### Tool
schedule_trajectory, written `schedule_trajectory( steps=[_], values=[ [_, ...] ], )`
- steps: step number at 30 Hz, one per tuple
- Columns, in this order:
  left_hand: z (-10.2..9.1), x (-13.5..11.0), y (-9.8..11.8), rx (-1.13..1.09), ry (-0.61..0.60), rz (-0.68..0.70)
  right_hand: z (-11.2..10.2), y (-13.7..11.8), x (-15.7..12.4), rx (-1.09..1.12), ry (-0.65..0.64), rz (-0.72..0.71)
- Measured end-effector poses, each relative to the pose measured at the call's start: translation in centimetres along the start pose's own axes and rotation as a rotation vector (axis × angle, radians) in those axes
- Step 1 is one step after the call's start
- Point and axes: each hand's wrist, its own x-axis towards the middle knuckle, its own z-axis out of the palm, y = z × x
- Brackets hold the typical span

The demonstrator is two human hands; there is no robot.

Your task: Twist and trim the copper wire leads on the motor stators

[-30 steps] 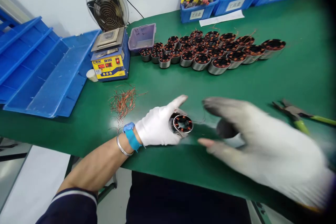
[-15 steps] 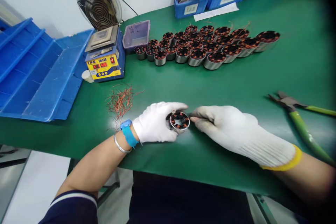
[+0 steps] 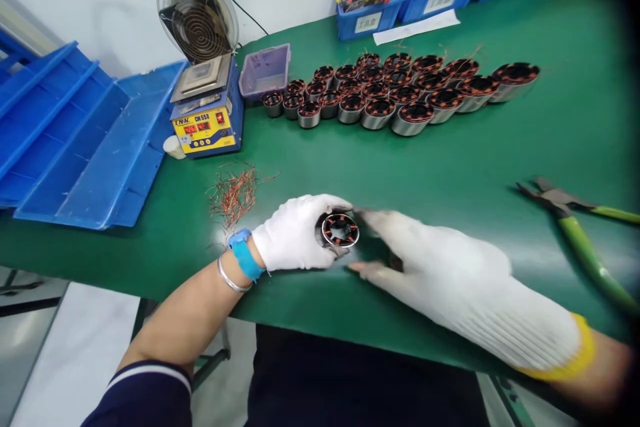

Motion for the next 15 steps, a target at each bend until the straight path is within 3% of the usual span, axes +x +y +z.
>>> schedule_trajectory(
  steps=[5, 9, 15],
  values=[
    [0.3, -0.2, 0.0, 0.011, 0.03, -0.009, 2.2, 0.5, 1.5, 0.014, -0.148, -0.015],
    [1.3, -0.4, 0.4, -0.05, 0.171, 0.138, 1.2, 1.4, 1.9, 0.14, -0.184, -0.001],
    [2.1, -0.1, 0.9, 0.041, 0.157, 0.179, -1.0, 1.9, 2.2, 0.362, -0.336, 0.052]
  ],
)
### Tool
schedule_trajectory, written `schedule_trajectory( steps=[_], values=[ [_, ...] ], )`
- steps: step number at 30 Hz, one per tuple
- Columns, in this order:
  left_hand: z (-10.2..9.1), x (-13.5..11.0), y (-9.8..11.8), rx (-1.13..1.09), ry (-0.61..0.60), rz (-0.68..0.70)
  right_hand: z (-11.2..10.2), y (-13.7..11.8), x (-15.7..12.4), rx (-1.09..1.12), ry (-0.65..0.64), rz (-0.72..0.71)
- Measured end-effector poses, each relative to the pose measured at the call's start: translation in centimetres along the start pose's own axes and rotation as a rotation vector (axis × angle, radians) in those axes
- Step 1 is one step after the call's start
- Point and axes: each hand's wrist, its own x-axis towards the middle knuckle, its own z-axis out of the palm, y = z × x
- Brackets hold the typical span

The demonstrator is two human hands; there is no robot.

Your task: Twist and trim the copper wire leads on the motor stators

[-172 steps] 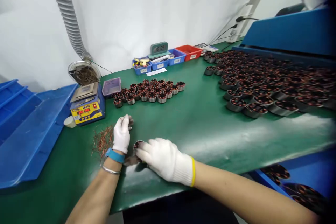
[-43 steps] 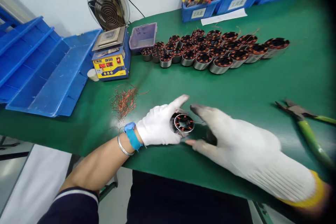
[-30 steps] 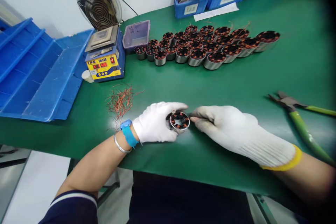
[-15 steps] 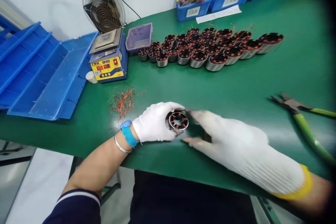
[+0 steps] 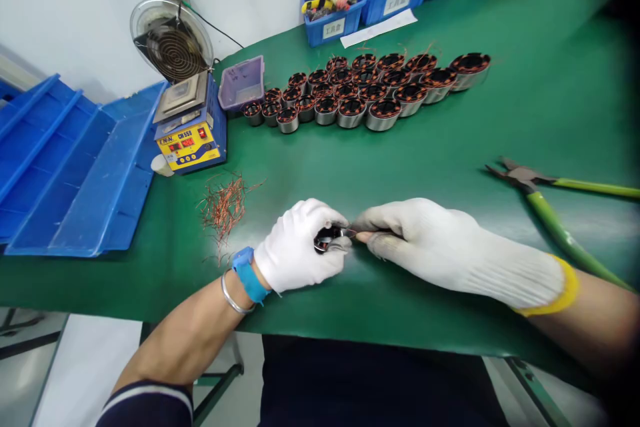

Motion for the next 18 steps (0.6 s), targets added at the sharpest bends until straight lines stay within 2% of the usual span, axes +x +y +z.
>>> schedule_trajectory(
  steps=[6, 9, 11, 12, 14, 16, 18],
  values=[
    [1.1, -0.2, -0.1, 0.123, 0.046, 0.013, -1.4, 1.2, -0.4, 0.134, -0.053, 0.035],
    [1.3, -0.2, 0.1, 0.131, 0.05, 0.008, -1.7, 1.8, -0.3, 0.282, 0.007, 0.056],
    [1.3, -0.2, 0.2, 0.128, 0.042, 0.0, -1.8, 1.8, 0.1, 0.469, 0.047, 0.073],
    [1.3, -0.2, 0.2, 0.123, 0.04, -0.001, -1.7, 1.7, 0.5, 0.564, 0.023, 0.078],
    [1.2, -0.1, 0.3, 0.117, 0.037, -0.007, -1.6, 1.3, 1.3, 0.665, -0.122, 0.087],
    [1.3, -0.1, 0.4, 0.123, 0.033, -0.024, -1.2, 0.8, 2.0, 0.624, -0.271, 0.107],
    [1.3, -0.1, 0.4, 0.138, 0.036, -0.047, -0.8, 0.3, 2.5, 0.595, -0.331, 0.132]
  ],
)
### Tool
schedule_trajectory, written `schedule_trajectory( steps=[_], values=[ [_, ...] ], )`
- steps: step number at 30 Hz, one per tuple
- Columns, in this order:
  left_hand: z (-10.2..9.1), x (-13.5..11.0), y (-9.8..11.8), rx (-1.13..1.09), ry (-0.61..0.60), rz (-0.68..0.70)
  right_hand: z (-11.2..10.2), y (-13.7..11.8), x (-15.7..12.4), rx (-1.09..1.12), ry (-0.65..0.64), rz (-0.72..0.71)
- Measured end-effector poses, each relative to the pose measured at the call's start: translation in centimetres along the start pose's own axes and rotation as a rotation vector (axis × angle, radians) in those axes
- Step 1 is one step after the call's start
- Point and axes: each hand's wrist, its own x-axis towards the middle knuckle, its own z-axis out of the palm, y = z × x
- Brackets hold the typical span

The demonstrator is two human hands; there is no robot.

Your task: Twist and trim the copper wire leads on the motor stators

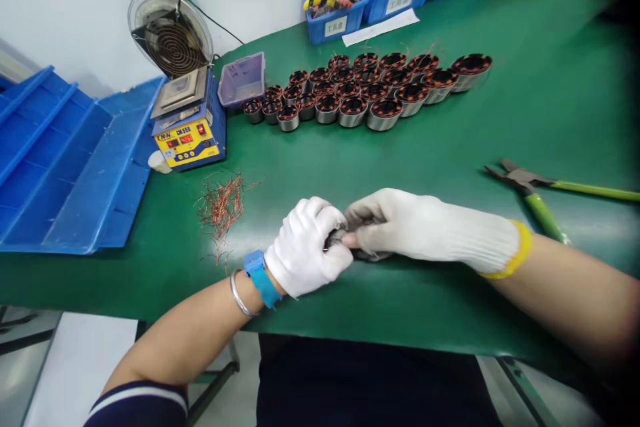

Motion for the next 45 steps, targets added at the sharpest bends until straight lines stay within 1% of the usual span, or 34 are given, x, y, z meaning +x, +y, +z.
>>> schedule_trajectory(
  steps=[3, 7, 10, 13, 15, 17, 19, 21, 23, 24, 25, 27, 28, 29, 30, 33, 35, 37, 41, 43, 45],
  values=[
    [0.0, 0.1, 0.1, 0.021, 0.005, -0.016, 0.7, -0.3, 0.4, 0.085, 0.004, 0.023],
    [-0.2, 0.2, 0.2, 0.021, -0.021, -0.036, 1.3, -0.5, 0.4, 0.109, 0.066, 0.076],
    [-0.5, 0.0, 0.4, -0.018, -0.021, -0.074, 1.4, -0.5, 0.4, 0.151, 0.065, 0.058],
    [-1.0, -0.5, 0.9, -0.08, -0.019, -0.119, 1.5, -0.3, 0.4, 0.19, 0.056, 0.033],
    [-1.2, -0.6, 1.1, -0.118, -0.052, -0.138, 1.6, -0.2, 0.2, 0.187, 0.087, 0.021],
    [-1.3, -0.6, 0.9, -0.184, -0.078, -0.136, 1.8, -0.2, 0.0, 0.161, 0.141, -0.007],
    [-1.4, -0.4, 0.1, -0.343, -0.082, -0.148, 1.9, -0.1, -0.3, 0.106, 0.188, -0.047],
    [-1.6, 0.0, -1.0, -0.585, -0.051, -0.246, 1.9, 0.1, -0.6, 0.067, 0.204, -0.092],
    [-2.0, 0.3, -1.8, -0.813, -0.041, -0.408, 1.7, 0.4, -0.8, 0.096, 0.204, -0.139],
    [-2.3, 0.4, -2.0, -0.883, -0.067, -0.49, 1.7, 0.5, -0.9, 0.129, 0.203, -0.16],
    [-2.6, 0.5, -2.0, -0.925, -0.127, -0.556, 1.7, 0.6, -1.0, 0.163, 0.202, -0.177],
    [-3.1, 0.6, -1.7, -0.972, -0.283, -0.646, 1.8, 0.7, -1.2, 0.197, 0.202, -0.2],
    [-3.2, 0.5, -1.3, -0.996, -0.336, -0.676, 1.8, 0.6, -1.3, 0.204, 0.203, -0.207],
    [-3.3, 0.5, -0.9, -1.026, -0.364, -0.695, 2.0, 0.4, -1.4, 0.215, 0.207, -0.211],
    [-3.3, 0.5, -0.5, -1.058, -0.359, -0.706, 2.1, 0.2, -1.5, 0.232, 0.215, -0.212],
    [-3.3, 0.3, 0.6, -1.092, -0.256, -0.724, 2.4, -0.5, -1.8, 0.329, 0.243, -0.211],
    [-3.4, 0.2, 1.2, -1.105, -0.195, -0.728, 2.5, -0.9, -2.0, 0.387, 0.24, -0.22],
    [-3.5, 0.1, 1.5, -1.149, -0.145, -0.694, 2.6, -1.1, -2.2, 0.432, 0.219, -0.234],
    [-3.6, -0.1, 1.2, -1.25, -0.119, -0.553, 2.7, -1.0, -2.4, 0.521, 0.162, -0.26],
    [-3.8, -0.1, 0.7, -1.275, -0.139, -0.479, 2.7, -0.8, -2.3, 0.564, 0.149, -0.262],
    [-4.0, 0.0, 0.4, -1.249, -0.164, -0.394, 2.7, -0.6, -2.1, 0.597, 0.151, -0.253]
  ],
)
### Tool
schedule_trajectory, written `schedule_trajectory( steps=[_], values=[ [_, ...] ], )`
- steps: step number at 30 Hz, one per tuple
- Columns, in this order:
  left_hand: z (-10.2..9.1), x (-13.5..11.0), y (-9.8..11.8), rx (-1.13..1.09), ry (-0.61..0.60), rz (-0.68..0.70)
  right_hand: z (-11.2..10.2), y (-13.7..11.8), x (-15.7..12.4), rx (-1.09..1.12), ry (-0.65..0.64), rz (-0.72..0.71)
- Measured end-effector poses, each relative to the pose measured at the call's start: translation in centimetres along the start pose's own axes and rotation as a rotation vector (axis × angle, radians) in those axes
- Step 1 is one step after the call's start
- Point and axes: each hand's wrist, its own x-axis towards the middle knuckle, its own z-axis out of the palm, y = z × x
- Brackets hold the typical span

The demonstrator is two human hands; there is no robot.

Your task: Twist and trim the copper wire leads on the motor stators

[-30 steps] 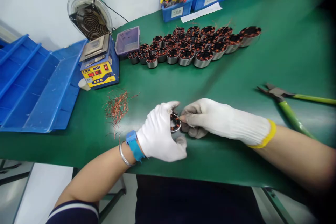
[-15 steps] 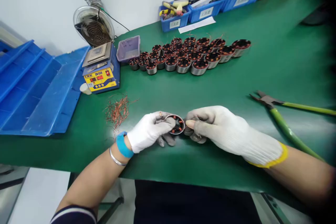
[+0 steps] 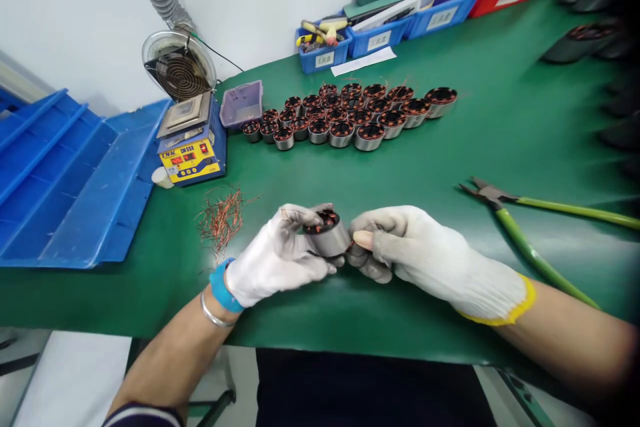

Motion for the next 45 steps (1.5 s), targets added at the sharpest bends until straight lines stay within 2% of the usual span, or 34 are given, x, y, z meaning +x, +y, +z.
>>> schedule_trajectory(
  steps=[3, 5, 7, 9, 10, 11, 12, 13, 14, 15, 16, 17, 18, 19, 20, 23, 25, 28, 29, 31, 32, 33, 34, 35, 36, 37, 38, 39, 40, 43, 45],
  values=[
    [0.0, -0.3, 0.5, 0.239, 0.017, 0.166, -0.1, 0.1, 0.2, 0.022, -0.01, 0.014],
    [0.3, -0.9, 0.7, 0.515, 0.06, 0.387, 0.0, 0.1, 0.2, 0.04, -0.022, 0.011],
    [0.7, -1.6, 0.6, 0.778, 0.021, 0.612, 0.2, -0.1, 0.0, 0.053, -0.024, 0.001],
    [1.0, -2.0, 0.3, 0.918, 0.041, 0.706, 0.3, -0.2, -0.3, 0.044, -0.039, -0.022],
    [1.1, -2.0, 0.1, 0.906, 0.142, 0.697, 0.4, -0.3, -0.5, 0.025, -0.048, -0.037],
    [1.1, -1.9, -0.1, 0.831, 0.285, 0.641, 0.3, -0.3, -0.6, -0.005, -0.054, -0.055],
    [1.0, -1.6, -0.2, 0.696, 0.421, 0.528, 0.3, -0.3, -0.8, -0.05, -0.056, -0.078],
    [0.7, -1.3, -0.4, 0.525, 0.488, 0.36, 0.2, -0.2, -0.9, -0.115, -0.051, -0.105],
    [0.5, -0.8, -0.4, 0.342, 0.453, 0.145, 0.1, -0.2, -0.9, -0.199, -0.039, -0.132],
    [0.1, -0.4, -0.5, 0.183, 0.318, -0.097, 0.0, -0.2, -1.0, -0.292, -0.022, -0.156],
    [-0.2, 0.0, -0.5, 0.064, 0.13, -0.322, -0.1, -0.2, -1.1, -0.383, -0.003, -0.174],
    [-0.4, 0.2, -0.5, -0.014, -0.05, -0.489, -0.2, -0.3, -1.1, -0.46, 0.018, -0.183],
    [-0.6, 0.3, -0.4, -0.058, -0.17, -0.572, -0.2, -0.3, -1.1, -0.51, 0.035, -0.182],
    [-0.7, 0.2, -0.4, -0.074, -0.226, -0.581, -0.2, -0.4, -1.1, -0.526, 0.045, -0.175],
    [-0.6, 0.1, -0.4, -0.073, -0.219, -0.53, -0.2, -0.4, -1.1, -0.509, 0.045, -0.164],
    [0.0, -0.7, -0.3, 0.004, -0.044, -0.24, 0.0, -0.2, -0.8, -0.31, 0.016, -0.11],
    [0.5, -1.3, -0.2, 0.149, 0.035, 0.052, 0.1, 0.0, -0.5, -0.131, 0.005, -0.075],
    [1.2, -2.2, 0.2, 0.583, 0.046, 0.514, 0.2, 0.3, -0.2, 0.057, -0.011, -0.042],
    [1.4, -2.4, 0.3, 0.723, 0.042, 0.616, 0.3, 0.3, -0.3, 0.076, -0.02, -0.038],
    [1.5, -2.4, 0.5, 0.808, 0.181, 0.679, 0.3, 0.2, -0.5, 0.042, -0.045, -0.056],
    [1.4, -2.2, 0.5, 0.731, 0.281, 0.604, 0.3, 0.1, -0.6, -0.002, -0.053, -0.074],
    [1.3, -1.9, 0.4, 0.597, 0.334, 0.437, 0.3, 0.0, -0.8, -0.054, -0.055, -0.097],
    [1.0, -1.5, 0.3, 0.432, 0.316, 0.199, 0.2, -0.1, -1.0, -0.109, -0.053, -0.121],
    [0.7, -1.1, 0.2, 0.262, 0.228, -0.067, 0.2, -0.1, -1.1, -0.157, -0.045, -0.142],
    [0.4, -0.7, 0.1, 0.112, 0.08, -0.304, 0.1, -0.2, -1.1, -0.196, -0.036, -0.154],
    [0.2, -0.5, 0.0, -0.002, -0.065, -0.471, 0.0, -0.1, -1.1, -0.222, -0.03, -0.158],
    [0.0, -0.3, -0.1, -0.083, -0.146, -0.536, 0.0, -0.1, -1.0, -0.227, -0.025, -0.154],
    [0.0, -0.4, 0.0, -0.124, -0.147, -0.504, 0.0, 0.0, -0.9, -0.211, -0.021, -0.143],
    [0.1, -0.5, 0.0, -0.127, -0.093, -0.392, -0.1, 0.2, -0.7, -0.175, -0.017, -0.126],
    [0.6, -1.4, 0.4, 0.026, 0.071, 0.06, 0.1, 0.5, -0.3, -0.034, -0.014, -0.071],
    [0.9, -1.7, 0.4, 0.101, 0.204, 0.25, 0.3, 0.6, -0.3, -0.007, -0.043, -0.051]
  ],
)
